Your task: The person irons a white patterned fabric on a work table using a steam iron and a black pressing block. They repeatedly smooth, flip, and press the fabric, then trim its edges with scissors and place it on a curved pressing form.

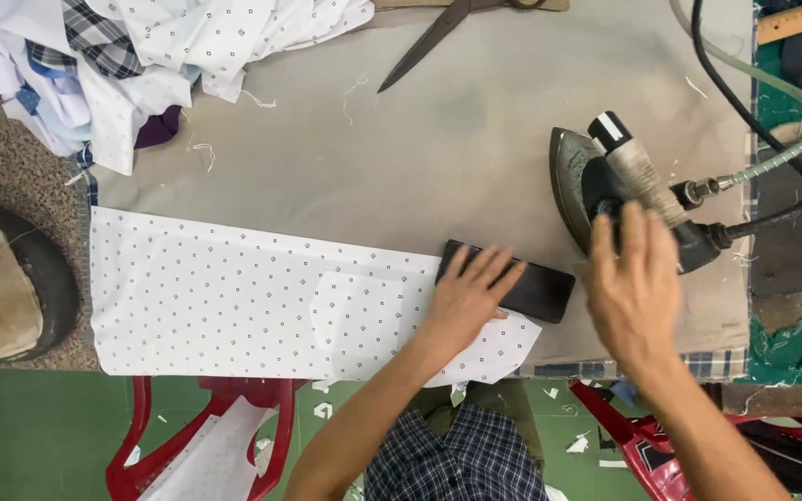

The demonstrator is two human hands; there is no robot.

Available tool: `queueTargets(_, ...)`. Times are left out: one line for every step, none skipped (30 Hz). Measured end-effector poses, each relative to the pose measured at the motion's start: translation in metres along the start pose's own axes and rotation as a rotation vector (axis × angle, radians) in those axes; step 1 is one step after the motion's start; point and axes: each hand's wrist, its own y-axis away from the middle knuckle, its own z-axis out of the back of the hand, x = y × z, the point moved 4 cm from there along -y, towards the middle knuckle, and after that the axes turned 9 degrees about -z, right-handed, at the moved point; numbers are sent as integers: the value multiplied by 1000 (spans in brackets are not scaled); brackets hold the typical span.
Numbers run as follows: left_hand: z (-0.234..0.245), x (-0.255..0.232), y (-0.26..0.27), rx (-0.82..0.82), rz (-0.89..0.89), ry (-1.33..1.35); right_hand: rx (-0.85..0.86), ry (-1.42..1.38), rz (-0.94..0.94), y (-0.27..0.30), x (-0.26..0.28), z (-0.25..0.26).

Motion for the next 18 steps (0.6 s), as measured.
queueTargets(11,12,11,-108,25,89,-87,-94,52,4,16,-3)
queueTargets(13,28,31,-106,33,92,-83,-98,59,11,31,-8)
queueTargets(18,47,53,-186,142,67,24,-263,104,19,49,-16)
queueTargets(23,67,77,-261,251,38,132,-431,146,28,68,-23)
queueTargets(15,73,94,-255,258,38,137,-439,150,29,77,-28)
queueTargets(9,80,111,-280,279,-26,213,-451,179,27,87,-36)
queueTargets(3,87,128,-303,299,-90,288,-463,208,25,97,-43)
queueTargets(-1,86,132,-302,310,-93,288,-469,218,23,102,-50)
queueTargets(-8,85,136,-234,313,-47,278,-493,222,22,107,-56)
queueTargets(-16,84,137,-168,312,4,271,-513,225,21,109,-63)
queueTargets(-18,82,135,-169,321,5,272,-514,234,21,111,-65)
queueTargets(-22,80,131,-131,318,46,271,-530,218,22,111,-67)
queueTargets(-27,77,126,-93,316,87,271,-546,203,23,110,-69)
queueTargets(-29,75,123,-94,322,91,274,-546,209,21,111,-66)
queueTargets(-30,72,120,-131,299,99,264,-541,211,19,111,-63)
queueTargets(-30,71,116,-167,272,105,251,-536,209,17,112,-59)
queueTargets(-31,72,115,-167,275,105,252,-537,211,17,112,-60)
queueTargets(-31,73,115,-189,276,99,248,-536,208,18,112,-61)
